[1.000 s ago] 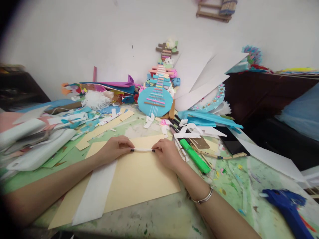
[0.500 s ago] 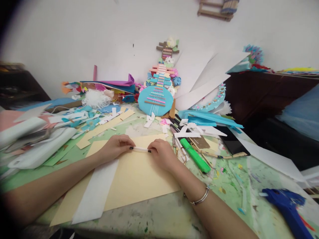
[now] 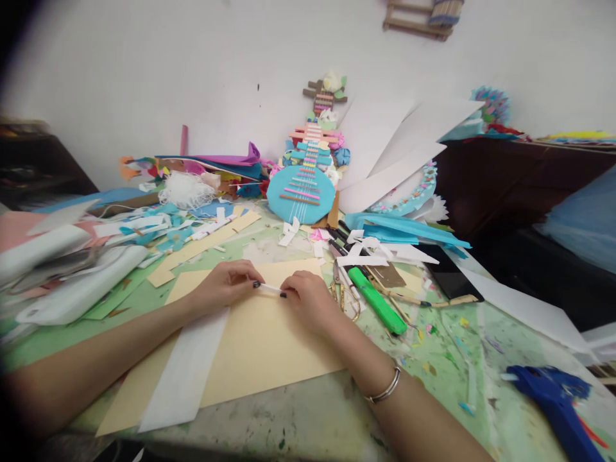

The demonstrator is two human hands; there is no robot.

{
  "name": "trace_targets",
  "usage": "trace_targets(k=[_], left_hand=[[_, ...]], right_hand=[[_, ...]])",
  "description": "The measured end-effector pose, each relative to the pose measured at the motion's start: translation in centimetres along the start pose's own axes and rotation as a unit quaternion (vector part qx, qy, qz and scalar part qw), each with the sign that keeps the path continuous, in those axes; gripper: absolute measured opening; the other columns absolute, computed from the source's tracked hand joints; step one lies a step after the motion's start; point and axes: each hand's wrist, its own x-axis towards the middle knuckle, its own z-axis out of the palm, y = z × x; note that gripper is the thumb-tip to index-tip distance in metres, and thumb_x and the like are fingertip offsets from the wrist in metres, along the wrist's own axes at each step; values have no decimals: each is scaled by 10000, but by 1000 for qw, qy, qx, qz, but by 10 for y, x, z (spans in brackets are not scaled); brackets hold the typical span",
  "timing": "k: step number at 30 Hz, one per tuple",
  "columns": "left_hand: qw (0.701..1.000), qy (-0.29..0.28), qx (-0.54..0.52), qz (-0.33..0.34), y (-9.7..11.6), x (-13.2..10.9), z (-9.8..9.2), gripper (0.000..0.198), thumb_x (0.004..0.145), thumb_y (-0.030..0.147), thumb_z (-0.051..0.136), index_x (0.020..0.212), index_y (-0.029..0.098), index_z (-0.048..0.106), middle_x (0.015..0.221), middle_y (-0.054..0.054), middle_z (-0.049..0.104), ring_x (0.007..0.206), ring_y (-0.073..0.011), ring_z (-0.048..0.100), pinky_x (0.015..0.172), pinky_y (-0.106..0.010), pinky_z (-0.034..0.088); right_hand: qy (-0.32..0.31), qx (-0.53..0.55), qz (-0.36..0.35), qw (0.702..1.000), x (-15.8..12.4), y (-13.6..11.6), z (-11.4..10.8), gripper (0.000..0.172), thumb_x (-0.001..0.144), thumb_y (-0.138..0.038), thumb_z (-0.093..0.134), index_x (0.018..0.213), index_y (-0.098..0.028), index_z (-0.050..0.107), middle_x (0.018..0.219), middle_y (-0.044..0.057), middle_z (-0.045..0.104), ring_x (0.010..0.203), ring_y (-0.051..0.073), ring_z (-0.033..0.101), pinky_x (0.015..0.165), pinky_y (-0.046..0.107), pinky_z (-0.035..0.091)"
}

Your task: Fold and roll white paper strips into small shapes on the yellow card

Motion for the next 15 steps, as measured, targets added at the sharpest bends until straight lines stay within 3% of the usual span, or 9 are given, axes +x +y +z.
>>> trace_targets(k=[8,15], left_hand=[[999,-19,-48,9,7,0,1,165,745,273,560,772,172,687,792,-56,645,745,-150,575,653,-254,439],[995,40,-75,-47,1,0,-3,137,724,263,602,780,167,682,826,-41,690,797,-174,618,734,-272,471]], right_hand=[[-9,28,-1,1000,-2,-11,0,148,803,-112,521,794,-174,655,792,30,665,721,129,575,655,235,395],[11,41,27,999,-2,-12,-3,174,753,-57,528,735,-176,654,720,12,658,661,118,566,606,219,383]])
